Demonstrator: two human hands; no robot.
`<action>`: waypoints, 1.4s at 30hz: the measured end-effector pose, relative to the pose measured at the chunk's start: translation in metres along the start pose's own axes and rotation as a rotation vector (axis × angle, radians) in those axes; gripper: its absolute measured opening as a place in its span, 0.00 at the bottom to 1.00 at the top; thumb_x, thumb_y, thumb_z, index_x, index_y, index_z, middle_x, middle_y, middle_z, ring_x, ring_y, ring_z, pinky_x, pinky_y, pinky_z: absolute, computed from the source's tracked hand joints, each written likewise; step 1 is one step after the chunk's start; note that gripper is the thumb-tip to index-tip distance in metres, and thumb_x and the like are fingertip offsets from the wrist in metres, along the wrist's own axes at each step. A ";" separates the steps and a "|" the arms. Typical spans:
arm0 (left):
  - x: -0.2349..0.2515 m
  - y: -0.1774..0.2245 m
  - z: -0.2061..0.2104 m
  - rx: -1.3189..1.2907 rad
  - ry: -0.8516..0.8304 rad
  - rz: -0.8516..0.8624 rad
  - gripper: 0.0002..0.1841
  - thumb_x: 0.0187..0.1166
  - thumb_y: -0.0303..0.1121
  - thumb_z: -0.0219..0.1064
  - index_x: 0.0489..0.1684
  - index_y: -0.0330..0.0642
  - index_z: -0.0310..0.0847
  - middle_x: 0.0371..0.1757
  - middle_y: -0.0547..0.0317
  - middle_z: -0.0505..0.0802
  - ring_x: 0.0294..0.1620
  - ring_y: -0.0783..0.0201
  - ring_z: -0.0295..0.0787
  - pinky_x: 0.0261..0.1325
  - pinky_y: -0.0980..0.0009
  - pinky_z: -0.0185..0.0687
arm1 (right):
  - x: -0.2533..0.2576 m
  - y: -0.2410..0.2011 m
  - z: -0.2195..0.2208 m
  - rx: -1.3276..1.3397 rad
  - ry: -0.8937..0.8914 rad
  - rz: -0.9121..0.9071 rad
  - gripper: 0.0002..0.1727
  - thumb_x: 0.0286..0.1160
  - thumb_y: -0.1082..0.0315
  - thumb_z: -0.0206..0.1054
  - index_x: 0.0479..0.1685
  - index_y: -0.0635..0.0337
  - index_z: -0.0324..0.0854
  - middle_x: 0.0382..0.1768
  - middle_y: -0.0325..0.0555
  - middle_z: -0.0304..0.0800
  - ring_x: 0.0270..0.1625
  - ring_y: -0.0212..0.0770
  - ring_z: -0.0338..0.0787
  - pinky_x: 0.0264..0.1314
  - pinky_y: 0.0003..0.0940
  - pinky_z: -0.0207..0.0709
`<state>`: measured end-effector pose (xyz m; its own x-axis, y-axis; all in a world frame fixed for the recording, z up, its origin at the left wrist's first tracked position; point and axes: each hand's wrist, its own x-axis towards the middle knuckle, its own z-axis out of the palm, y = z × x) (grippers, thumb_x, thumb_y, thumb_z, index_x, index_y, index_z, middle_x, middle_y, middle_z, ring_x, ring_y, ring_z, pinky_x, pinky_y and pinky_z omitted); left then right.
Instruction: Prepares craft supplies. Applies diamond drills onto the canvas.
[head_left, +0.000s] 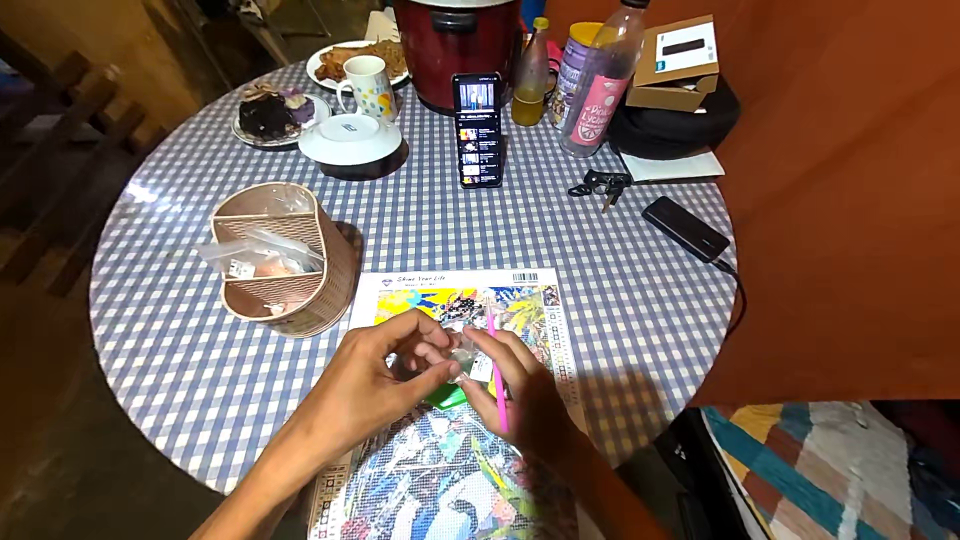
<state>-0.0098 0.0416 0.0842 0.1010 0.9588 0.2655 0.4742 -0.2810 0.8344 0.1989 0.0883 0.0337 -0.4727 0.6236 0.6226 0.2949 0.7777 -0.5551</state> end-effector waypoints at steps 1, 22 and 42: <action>0.001 0.001 0.000 0.004 -0.017 -0.004 0.14 0.73 0.45 0.77 0.47 0.50 0.84 0.41 0.75 0.96 0.40 0.79 0.92 0.45 0.81 0.89 | 0.000 0.000 0.000 0.003 -0.002 -0.008 0.26 0.69 0.64 0.75 0.68 0.65 0.84 0.52 0.54 0.91 0.50 0.38 0.91 0.54 0.24 0.84; -0.002 0.000 -0.003 -0.086 -0.069 0.114 0.06 0.76 0.37 0.71 0.41 0.47 0.92 0.39 0.72 0.94 0.41 0.79 0.89 0.47 0.81 0.87 | -0.002 -0.005 -0.006 0.158 -0.009 -0.025 0.28 0.72 0.62 0.77 0.69 0.68 0.82 0.49 0.56 0.92 0.47 0.34 0.91 0.53 0.19 0.83; -0.007 -0.004 0.003 -0.170 -0.026 0.127 0.06 0.75 0.35 0.72 0.42 0.46 0.92 0.41 0.69 0.94 0.42 0.77 0.88 0.46 0.81 0.85 | -0.003 0.001 -0.007 0.001 -0.035 -0.001 0.33 0.69 0.52 0.77 0.72 0.60 0.83 0.52 0.50 0.92 0.49 0.38 0.91 0.51 0.31 0.85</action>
<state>-0.0100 0.0357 0.0776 0.1742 0.9152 0.3633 0.3024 -0.4009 0.8648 0.2063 0.0876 0.0348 -0.5020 0.6197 0.6033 0.2934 0.7783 -0.5552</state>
